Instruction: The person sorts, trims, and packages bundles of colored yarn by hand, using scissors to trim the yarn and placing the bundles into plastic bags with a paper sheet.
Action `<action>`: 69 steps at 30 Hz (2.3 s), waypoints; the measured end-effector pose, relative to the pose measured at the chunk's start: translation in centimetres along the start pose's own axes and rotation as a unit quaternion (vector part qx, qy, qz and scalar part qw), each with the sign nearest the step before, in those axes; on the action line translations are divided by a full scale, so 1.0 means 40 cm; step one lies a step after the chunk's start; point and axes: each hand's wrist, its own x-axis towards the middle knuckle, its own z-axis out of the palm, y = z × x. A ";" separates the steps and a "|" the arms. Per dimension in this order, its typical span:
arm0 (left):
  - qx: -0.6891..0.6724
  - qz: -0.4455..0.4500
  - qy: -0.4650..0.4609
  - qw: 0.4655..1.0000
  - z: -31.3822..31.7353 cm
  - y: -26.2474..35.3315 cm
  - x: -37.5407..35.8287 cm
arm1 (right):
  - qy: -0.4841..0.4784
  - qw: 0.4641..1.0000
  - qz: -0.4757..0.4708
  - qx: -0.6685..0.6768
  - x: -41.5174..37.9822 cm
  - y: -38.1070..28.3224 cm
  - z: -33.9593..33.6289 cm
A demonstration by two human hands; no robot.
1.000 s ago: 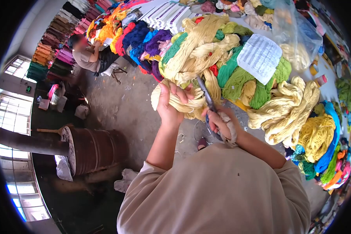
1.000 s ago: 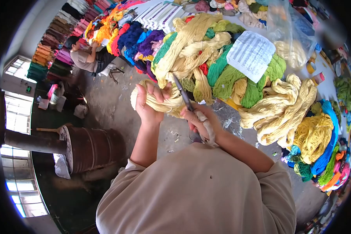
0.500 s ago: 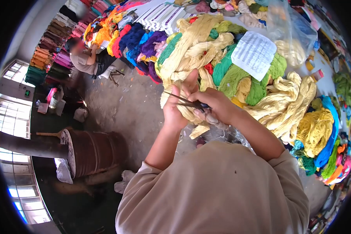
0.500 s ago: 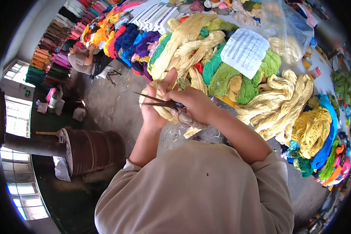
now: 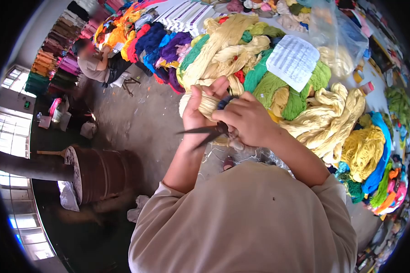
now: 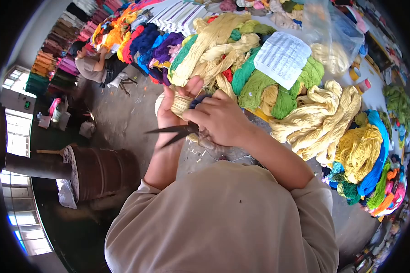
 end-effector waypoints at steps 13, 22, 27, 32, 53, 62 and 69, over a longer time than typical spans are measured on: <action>0.468 0.141 -0.102 0.867 0.005 0.074 -0.013 | 0.055 0.789 0.442 0.423 -0.266 0.042 -0.097; 0.734 0.226 -0.212 0.604 0.083 0.077 -0.010 | 0.073 0.812 0.252 0.522 -0.064 -0.033 -0.071; 0.599 0.224 -0.135 0.757 -0.069 0.115 -0.030 | 0.104 0.777 0.352 0.512 -0.125 -0.019 -0.185; -0.092 0.214 -0.095 0.968 -0.040 0.120 -0.007 | -0.040 0.882 0.301 0.361 -0.180 0.029 -0.132; -0.314 0.043 -0.049 0.947 0.012 0.092 -0.001 | -0.217 0.665 0.526 0.483 -0.074 -0.077 -0.060; -0.307 0.051 -0.057 0.948 0.003 0.068 -0.009 | -0.184 0.604 0.604 0.487 -0.047 -0.094 -0.051; -0.263 0.027 -0.071 0.962 -0.035 0.048 -0.016 | -0.137 0.750 0.443 0.473 -0.083 -0.097 -0.060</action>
